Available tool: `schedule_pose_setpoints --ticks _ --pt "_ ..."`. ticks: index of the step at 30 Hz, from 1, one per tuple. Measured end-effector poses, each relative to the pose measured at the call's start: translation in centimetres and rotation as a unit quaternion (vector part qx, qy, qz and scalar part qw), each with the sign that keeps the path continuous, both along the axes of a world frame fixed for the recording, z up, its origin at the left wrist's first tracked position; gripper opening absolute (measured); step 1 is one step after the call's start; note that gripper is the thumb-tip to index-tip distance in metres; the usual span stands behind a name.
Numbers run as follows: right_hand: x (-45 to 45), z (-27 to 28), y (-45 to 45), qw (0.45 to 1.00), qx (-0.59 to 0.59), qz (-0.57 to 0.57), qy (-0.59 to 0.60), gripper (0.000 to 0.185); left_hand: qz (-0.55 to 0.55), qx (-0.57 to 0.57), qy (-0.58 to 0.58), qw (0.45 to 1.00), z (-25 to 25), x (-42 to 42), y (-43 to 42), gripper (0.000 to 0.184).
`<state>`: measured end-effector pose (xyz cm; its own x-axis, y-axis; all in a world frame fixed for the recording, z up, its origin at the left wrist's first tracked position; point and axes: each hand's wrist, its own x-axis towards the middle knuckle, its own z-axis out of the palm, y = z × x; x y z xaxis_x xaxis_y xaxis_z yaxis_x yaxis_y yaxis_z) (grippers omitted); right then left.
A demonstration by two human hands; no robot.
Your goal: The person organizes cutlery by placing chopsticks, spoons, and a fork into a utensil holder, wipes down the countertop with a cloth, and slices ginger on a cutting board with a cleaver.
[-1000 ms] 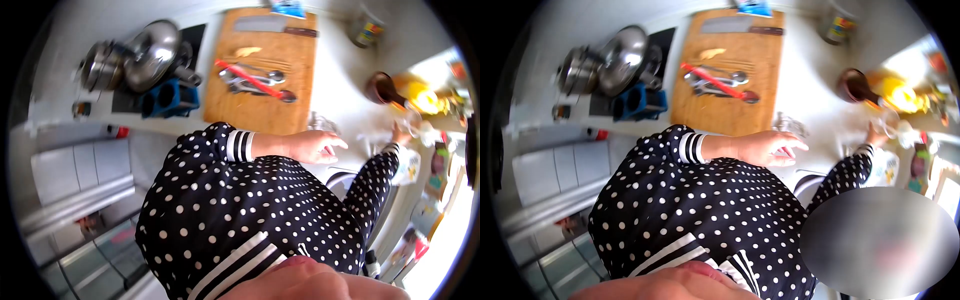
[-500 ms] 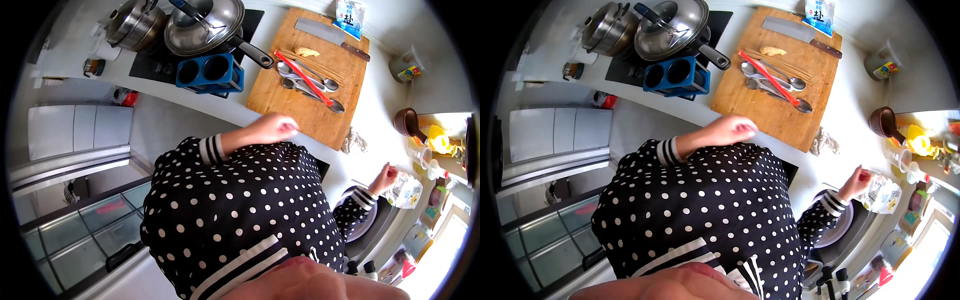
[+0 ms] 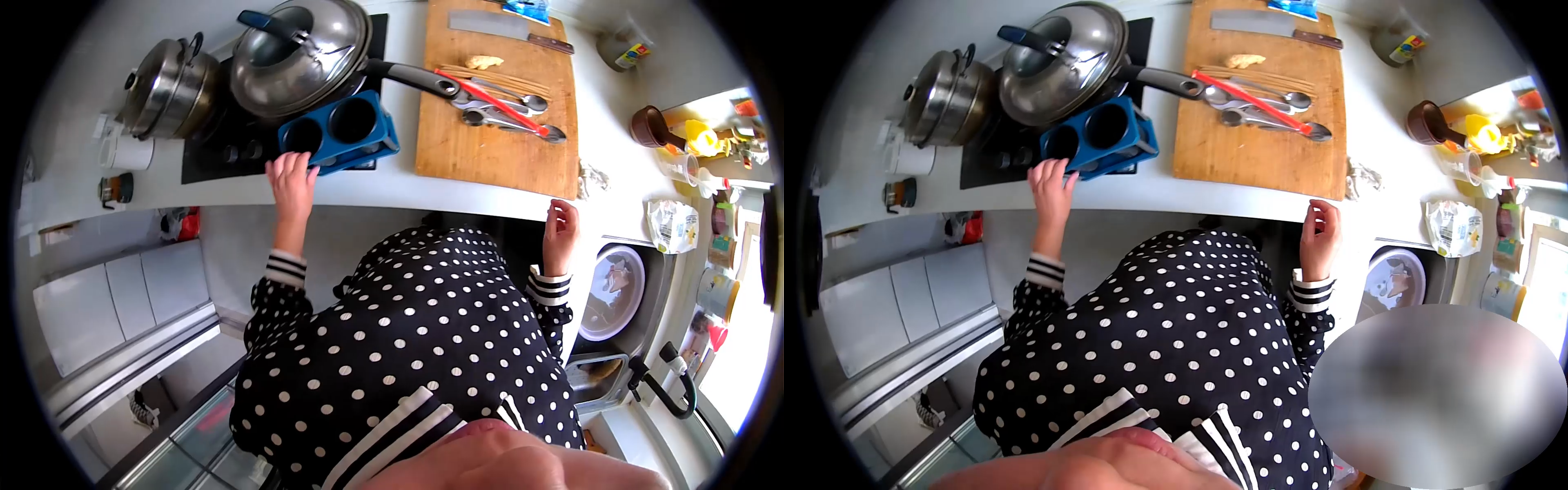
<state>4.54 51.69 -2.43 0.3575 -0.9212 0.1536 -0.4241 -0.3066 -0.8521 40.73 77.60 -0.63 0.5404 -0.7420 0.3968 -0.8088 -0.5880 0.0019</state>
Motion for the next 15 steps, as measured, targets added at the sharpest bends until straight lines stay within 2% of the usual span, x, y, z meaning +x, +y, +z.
schedule_pose_setpoints --ticks 2,5,7,10,11,15 --pt "0.6 0.4 0.9 1.000 -0.005 0.014 0.010 0.008 -0.056 -0.031 0.008 0.998 -1.1 1.2 0.6 0.021" --pt "1.0 1.3 2.0 0.998 -0.015 0.061 0.006 0.009 -0.071 -0.055 -0.004 0.996 -0.6 0.1 1.3 0.020" --pt "0.8 1.7 2.5 0.995 -0.021 0.093 0.002 0.010 -0.076 -0.063 -0.032 0.995 0.8 -1.8 2.0 0.019" --pt "0.3 2.3 2.8 0.991 0.008 0.137 0.000 0.011 -0.140 -0.095 -0.025 0.985 3.1 -5.1 2.5 0.018" --pt "0.1 2.4 2.9 0.989 0.029 0.144 -0.012 0.010 -0.169 -0.096 -0.060 0.979 4.4 -6.5 2.2 0.017" --pt "-1.3 3.1 3.0 0.964 0.185 0.178 -0.076 0.019 -0.259 -0.107 -0.070 0.957 9.1 -10.9 -0.6 0.017"
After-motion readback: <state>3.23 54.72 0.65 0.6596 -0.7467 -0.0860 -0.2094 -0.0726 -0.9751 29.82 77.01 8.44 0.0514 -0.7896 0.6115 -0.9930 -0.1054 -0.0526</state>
